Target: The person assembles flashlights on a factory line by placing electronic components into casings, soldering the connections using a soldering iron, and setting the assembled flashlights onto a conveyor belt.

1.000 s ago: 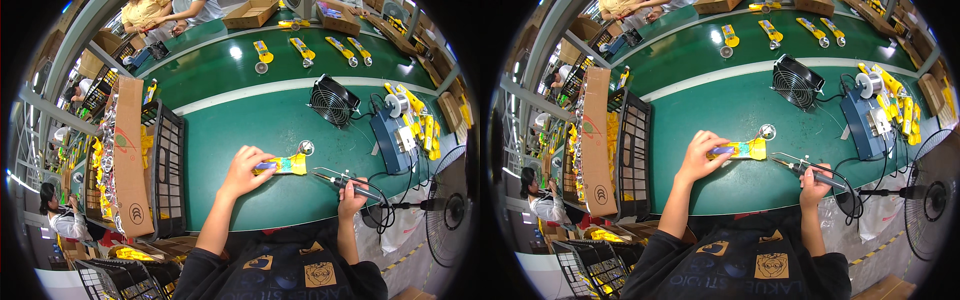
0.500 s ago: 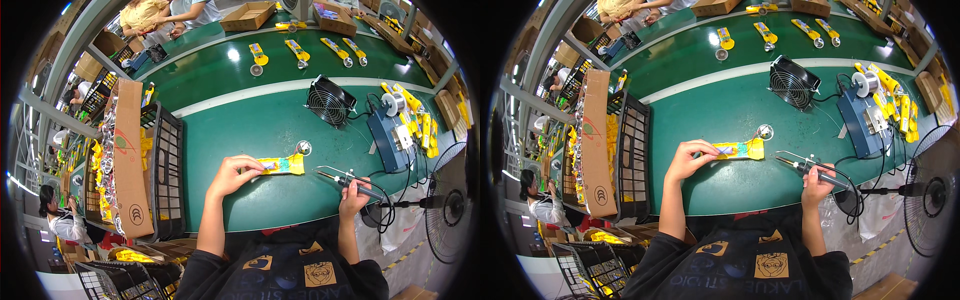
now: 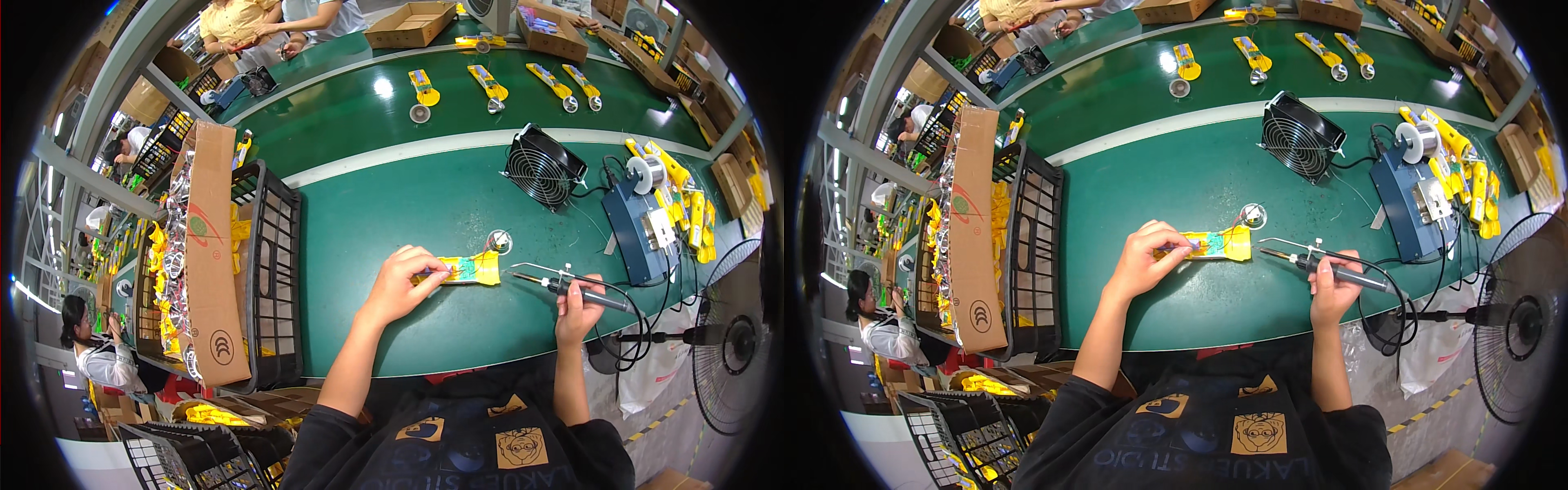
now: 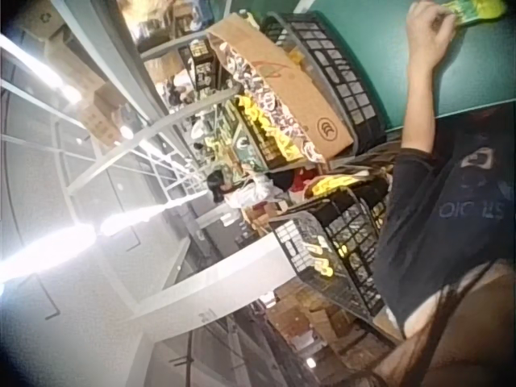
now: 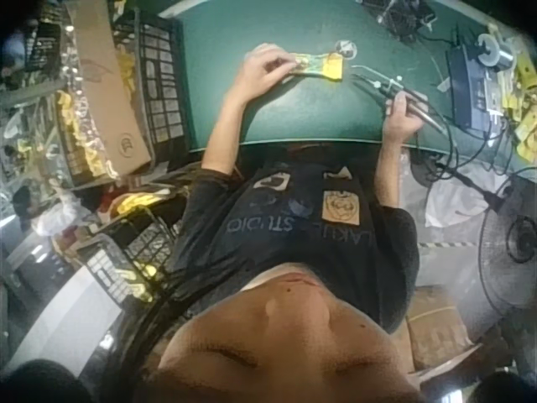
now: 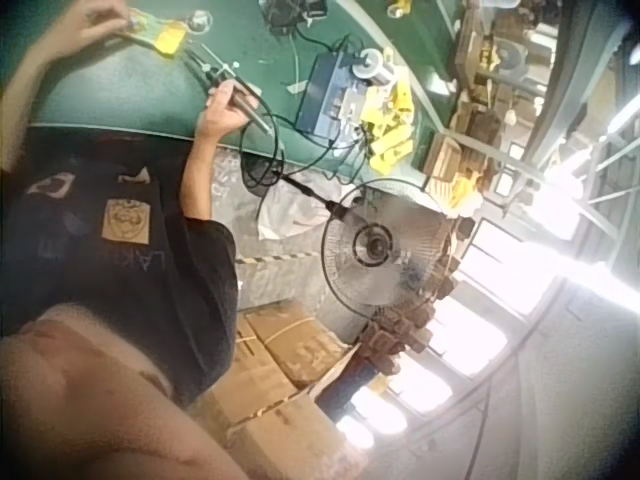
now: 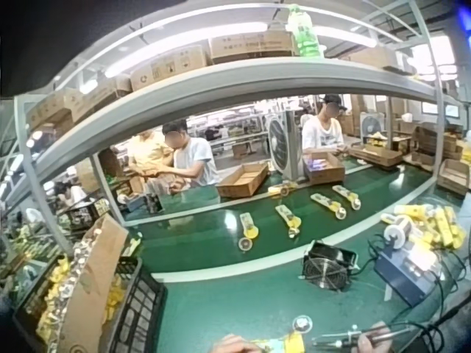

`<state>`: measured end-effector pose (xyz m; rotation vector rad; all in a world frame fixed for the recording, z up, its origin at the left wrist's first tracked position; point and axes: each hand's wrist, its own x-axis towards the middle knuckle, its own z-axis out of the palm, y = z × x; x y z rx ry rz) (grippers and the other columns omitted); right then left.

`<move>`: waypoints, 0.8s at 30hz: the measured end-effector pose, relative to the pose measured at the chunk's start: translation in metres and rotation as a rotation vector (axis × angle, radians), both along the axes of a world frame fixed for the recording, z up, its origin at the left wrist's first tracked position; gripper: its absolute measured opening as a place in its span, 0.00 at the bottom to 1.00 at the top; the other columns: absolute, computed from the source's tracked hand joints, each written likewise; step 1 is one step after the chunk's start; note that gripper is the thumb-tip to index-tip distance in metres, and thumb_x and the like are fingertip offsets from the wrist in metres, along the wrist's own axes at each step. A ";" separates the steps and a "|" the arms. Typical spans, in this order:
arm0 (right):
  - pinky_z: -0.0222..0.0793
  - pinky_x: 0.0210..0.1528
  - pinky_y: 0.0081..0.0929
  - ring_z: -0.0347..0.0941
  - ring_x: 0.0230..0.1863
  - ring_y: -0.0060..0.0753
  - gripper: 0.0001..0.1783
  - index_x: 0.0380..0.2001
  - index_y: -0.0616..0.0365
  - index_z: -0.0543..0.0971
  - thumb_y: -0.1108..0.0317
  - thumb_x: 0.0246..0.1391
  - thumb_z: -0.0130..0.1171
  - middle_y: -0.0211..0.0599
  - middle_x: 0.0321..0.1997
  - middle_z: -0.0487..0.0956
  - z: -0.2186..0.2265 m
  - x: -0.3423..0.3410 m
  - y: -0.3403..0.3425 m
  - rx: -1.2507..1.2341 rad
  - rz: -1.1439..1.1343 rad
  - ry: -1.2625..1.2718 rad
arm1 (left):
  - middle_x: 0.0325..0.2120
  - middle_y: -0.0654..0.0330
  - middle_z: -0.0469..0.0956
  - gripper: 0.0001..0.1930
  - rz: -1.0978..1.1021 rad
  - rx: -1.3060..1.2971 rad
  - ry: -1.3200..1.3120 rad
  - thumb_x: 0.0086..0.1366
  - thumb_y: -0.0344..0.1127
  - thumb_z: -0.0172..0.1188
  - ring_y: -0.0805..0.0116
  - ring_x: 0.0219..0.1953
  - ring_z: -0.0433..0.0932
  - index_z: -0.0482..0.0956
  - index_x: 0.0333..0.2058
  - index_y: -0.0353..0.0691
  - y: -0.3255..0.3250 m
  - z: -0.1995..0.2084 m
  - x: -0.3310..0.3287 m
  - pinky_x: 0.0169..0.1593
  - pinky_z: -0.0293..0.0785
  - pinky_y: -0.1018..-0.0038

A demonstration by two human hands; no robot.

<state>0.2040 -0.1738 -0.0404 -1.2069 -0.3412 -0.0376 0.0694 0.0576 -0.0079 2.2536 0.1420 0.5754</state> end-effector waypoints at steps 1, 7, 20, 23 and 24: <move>0.54 0.12 0.09 0.60 0.14 0.14 0.07 0.27 0.61 0.64 0.73 0.47 0.51 0.29 0.19 0.65 0.003 0.001 0.004 -0.006 0.058 -0.026 | 0.22 0.63 0.75 0.03 -0.012 0.033 0.014 0.48 0.29 0.60 0.69 0.25 0.70 0.77 0.24 0.40 0.000 0.001 0.000 0.31 0.66 0.75; 0.58 0.18 0.11 0.62 0.17 0.13 0.07 0.26 0.60 0.65 0.75 0.45 0.53 0.28 0.21 0.66 0.010 0.003 0.024 -0.082 0.260 -0.096 | 0.21 0.65 0.73 0.04 -0.055 0.211 -0.013 0.46 0.31 0.61 0.69 0.24 0.70 0.75 0.22 0.41 0.000 -0.009 0.003 0.31 0.62 0.74; 0.57 0.24 0.11 0.59 0.23 0.12 0.06 0.24 0.60 0.67 0.76 0.43 0.53 0.26 0.25 0.65 -0.001 0.001 0.030 -0.131 0.307 -0.089 | 0.21 0.65 0.73 0.05 -0.047 0.277 -0.010 0.46 0.32 0.62 0.70 0.25 0.70 0.75 0.22 0.42 -0.003 -0.009 0.005 0.31 0.60 0.74; 0.57 0.25 0.12 0.60 0.24 0.13 0.05 0.24 0.61 0.67 0.76 0.42 0.53 0.27 0.25 0.65 -0.004 0.002 0.030 -0.151 0.295 -0.114 | 0.21 0.66 0.73 0.05 -0.035 0.275 -0.018 0.47 0.32 0.62 0.70 0.25 0.70 0.75 0.22 0.42 -0.003 -0.008 0.005 0.30 0.60 0.74; 0.57 0.25 0.13 0.60 0.25 0.14 0.05 0.23 0.61 0.68 0.76 0.42 0.54 0.27 0.25 0.65 -0.005 0.002 0.030 -0.155 0.299 -0.111 | 0.21 0.66 0.73 0.05 -0.035 0.273 -0.020 0.46 0.32 0.62 0.70 0.25 0.70 0.75 0.22 0.42 -0.003 -0.009 0.005 0.30 0.60 0.74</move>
